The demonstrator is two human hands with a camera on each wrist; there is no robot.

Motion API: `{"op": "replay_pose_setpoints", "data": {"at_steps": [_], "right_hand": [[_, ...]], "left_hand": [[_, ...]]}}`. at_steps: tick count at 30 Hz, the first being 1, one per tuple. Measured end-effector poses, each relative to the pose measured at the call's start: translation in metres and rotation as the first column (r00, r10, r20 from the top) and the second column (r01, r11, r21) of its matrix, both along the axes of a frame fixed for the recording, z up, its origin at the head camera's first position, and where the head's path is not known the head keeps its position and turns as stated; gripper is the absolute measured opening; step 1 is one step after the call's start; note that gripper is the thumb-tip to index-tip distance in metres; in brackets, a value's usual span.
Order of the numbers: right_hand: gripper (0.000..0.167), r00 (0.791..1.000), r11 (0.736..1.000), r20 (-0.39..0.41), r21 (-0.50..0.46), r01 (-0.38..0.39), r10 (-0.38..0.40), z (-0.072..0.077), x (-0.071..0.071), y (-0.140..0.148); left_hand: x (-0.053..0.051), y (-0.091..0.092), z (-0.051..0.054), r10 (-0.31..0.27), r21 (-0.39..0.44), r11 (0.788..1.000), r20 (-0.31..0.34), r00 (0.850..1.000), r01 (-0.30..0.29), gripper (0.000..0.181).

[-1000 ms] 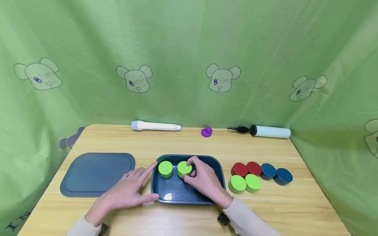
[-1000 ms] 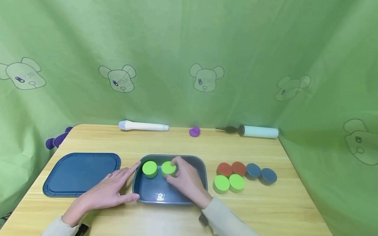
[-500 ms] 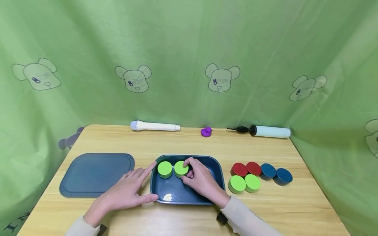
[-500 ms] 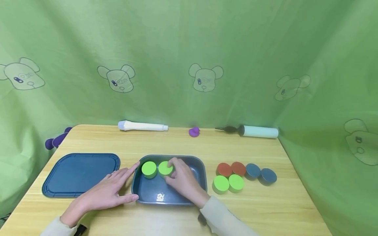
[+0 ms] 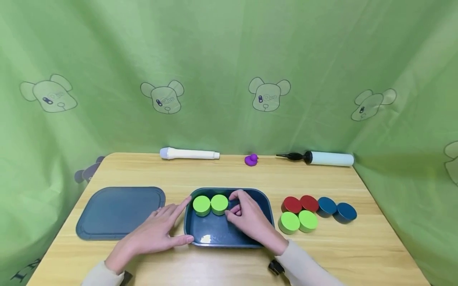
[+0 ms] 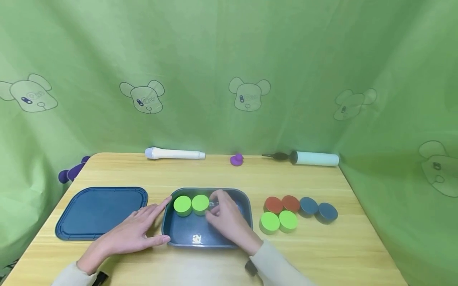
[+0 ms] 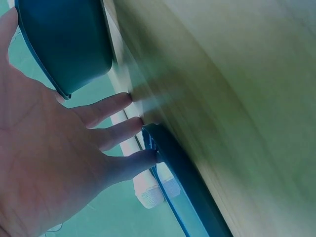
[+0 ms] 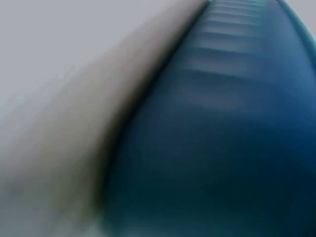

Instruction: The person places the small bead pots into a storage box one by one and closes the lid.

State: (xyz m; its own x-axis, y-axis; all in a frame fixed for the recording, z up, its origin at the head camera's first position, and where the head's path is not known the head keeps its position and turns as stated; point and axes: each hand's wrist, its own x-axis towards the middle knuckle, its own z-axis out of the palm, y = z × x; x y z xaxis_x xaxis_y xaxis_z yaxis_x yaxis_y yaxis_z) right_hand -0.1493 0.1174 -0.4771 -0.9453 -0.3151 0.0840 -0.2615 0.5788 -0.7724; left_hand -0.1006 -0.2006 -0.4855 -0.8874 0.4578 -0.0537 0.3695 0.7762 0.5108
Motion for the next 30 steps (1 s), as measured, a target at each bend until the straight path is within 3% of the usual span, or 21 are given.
{"op": "replay_pose_setpoints", "data": {"at_steps": [7,13,16,20,25,30], "right_hand": [[0.033,0.985,0.996,-0.156,-0.063,0.059,-0.068,0.011,0.010,0.029],[0.032,0.931,0.980,-0.337,-0.179,0.083,-0.140,0.010,0.026,0.072],[0.032,0.911,0.968,-0.368,-0.228,0.104,-0.185,0.009,0.035,0.098],[0.030,0.901,0.954,-0.334,-0.208,0.216,-0.277,0.007,0.049,0.134],[0.026,0.894,0.925,-0.240,-0.066,0.374,-0.378,0.002,0.060,0.171],[0.039,0.920,0.921,-0.086,0.040,0.388,-0.383,-0.005,0.060,0.192]], "left_hand": [[-0.005,0.000,-0.001,-0.004,-0.005,1.000,-0.015,1.000,0.004,0.106],[-0.003,0.001,-0.004,-0.007,-0.002,1.000,-0.015,1.000,0.007,0.106],[-0.001,0.001,-0.004,-0.003,-0.002,1.000,-0.013,1.000,0.003,0.106],[0.001,0.000,-0.004,0.001,0.008,1.000,-0.018,1.000,-0.001,0.107],[-0.001,0.001,-0.005,0.002,0.016,1.000,-0.031,1.000,-0.001,0.107],[-0.001,0.000,-0.005,0.005,0.021,1.000,-0.030,1.000,-0.005,0.107]]}}
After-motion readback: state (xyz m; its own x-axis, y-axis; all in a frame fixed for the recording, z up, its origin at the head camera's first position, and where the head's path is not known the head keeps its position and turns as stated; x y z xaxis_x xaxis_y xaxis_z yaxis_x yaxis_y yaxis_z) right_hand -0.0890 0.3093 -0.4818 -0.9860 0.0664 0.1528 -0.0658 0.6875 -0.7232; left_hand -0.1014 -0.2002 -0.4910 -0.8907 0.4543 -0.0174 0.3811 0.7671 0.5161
